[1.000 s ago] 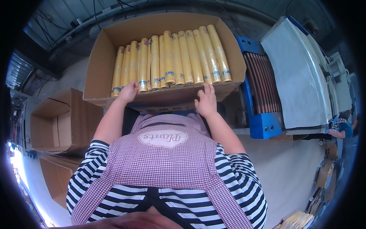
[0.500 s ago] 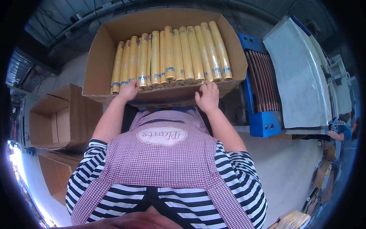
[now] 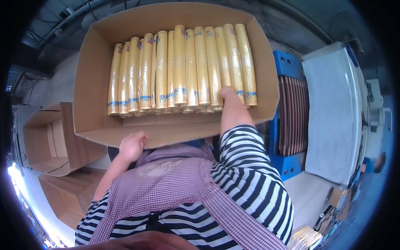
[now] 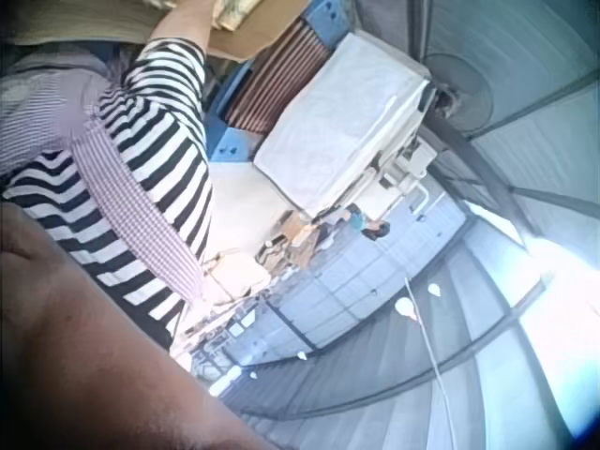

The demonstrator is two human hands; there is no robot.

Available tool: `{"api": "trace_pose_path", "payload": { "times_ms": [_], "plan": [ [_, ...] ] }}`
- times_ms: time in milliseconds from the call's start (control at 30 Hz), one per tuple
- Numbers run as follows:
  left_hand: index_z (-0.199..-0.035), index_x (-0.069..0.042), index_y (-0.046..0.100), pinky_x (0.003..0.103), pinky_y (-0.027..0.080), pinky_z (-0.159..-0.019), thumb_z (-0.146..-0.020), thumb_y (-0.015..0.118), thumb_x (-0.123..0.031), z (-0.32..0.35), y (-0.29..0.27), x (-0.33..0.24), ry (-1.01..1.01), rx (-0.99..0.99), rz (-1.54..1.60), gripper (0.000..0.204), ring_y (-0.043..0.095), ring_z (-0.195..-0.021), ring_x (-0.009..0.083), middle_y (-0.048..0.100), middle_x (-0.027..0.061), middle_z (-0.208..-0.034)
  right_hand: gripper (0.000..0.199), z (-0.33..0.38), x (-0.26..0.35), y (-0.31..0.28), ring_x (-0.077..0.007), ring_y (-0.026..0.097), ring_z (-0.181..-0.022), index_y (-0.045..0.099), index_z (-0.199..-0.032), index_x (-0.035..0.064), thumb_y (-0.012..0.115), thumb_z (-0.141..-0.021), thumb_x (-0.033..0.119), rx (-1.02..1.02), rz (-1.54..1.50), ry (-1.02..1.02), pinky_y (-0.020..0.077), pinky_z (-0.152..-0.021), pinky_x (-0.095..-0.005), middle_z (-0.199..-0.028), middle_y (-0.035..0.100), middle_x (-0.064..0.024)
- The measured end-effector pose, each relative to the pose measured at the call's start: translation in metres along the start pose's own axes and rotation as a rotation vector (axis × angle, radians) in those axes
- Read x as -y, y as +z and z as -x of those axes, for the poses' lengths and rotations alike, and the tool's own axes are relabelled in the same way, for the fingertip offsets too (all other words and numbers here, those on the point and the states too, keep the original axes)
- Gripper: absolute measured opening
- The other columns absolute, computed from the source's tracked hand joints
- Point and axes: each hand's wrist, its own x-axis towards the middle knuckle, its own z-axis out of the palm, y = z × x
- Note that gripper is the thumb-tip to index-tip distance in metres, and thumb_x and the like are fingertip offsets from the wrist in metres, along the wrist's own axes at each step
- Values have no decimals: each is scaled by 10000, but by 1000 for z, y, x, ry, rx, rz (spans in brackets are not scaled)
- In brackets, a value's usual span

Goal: The person picks up yellow plastic rolls from a conveyor belt, wipes the surface of each roll with a cloth, and stacks them inside a large cardboard box.

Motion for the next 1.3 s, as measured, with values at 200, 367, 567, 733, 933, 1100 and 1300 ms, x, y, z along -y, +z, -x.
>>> {"api": "trace_pose_path", "payload": {
  "times_ms": [200, 367, 567, 733, 933, 1100, 1300],
  "plan": [
    [-1001, -133, 652, 445, 501, -822, -798, 549, -90, -13, 5, 10, -43, 19, -14, 231, 642, -905, 299, 686, 76, -943, 487, -38, 5, 36, -382, 540, -1257, 482, -1355, -41, 503, -930, 196, -244, -231, 333, 441, -1057, -437, -1366, 520, -275],
    [-994, -156, 661, 422, 506, -804, -756, 559, -76, -26, 5, 19, -28, -30, -25, 271, 645, -896, 264, 681, 37, -939, 580, -43, 8, 43, -386, 504, -1291, 336, -1431, -12, 525, -925, 200, -358, -374, 408, 408, -1093, -419, -1407, 496, -240],
    [-999, -154, 662, 435, 501, -801, -756, 557, -79, -26, -1, 16, -41, -33, -21, 275, 644, -896, 279, 674, 63, -924, 527, -7, 19, 2, -352, 604, -1187, 503, -1280, -29, 689, -854, 217, -303, -256, 325, 480, -1007, -411, -1271, 620, -227],
    [-994, -120, 658, 448, 490, -814, -766, 563, -87, -20, 1, 13, -2, -101, 20, 250, 639, -910, 303, 672, 94, -937, 644, 4, 4, -10, -346, 652, -1112, 545, -1261, -52, 784, -751, 263, -188, -89, 199, 524, -943, -385, -1224, 645, -236],
    [-1002, -98, 652, 458, 482, -849, -807, 527, -55, -20, -8, 6, 46, -273, 66, 236, 633, -931, 327, 682, 113, -966, 488, 84, -35, -78, -280, 677, -849, 491, -1289, -48, 634, -900, 210, 31, -1207, -279, 594, -706, -442, -1057, 638, -158],
    [-1008, -99, 652, 450, 480, -874, -833, 520, -69, -20, -6, 9, 55, -283, 38, 221, 637, -964, 317, 689, 111, -1001, 598, 204, -59, -72, -244, 605, -735, 504, -1287, 8, 638, -876, 421, 413, -1831, -570, 503, -600, -371, -897, 598, -141],
    [-1096, -80, 646, 445, 494, -901, -872, 514, -106, -26, -16, 8, 87, -162, 152, 262, 632, -1029, 330, 685, 131, -1073, 1071, 359, -47, 5, -217, 565, -682, 167, -1570, 79, 659, -807, 647, 700, -1842, -874, 472, -578, -320, -956, 570, -165]
  ]
}}
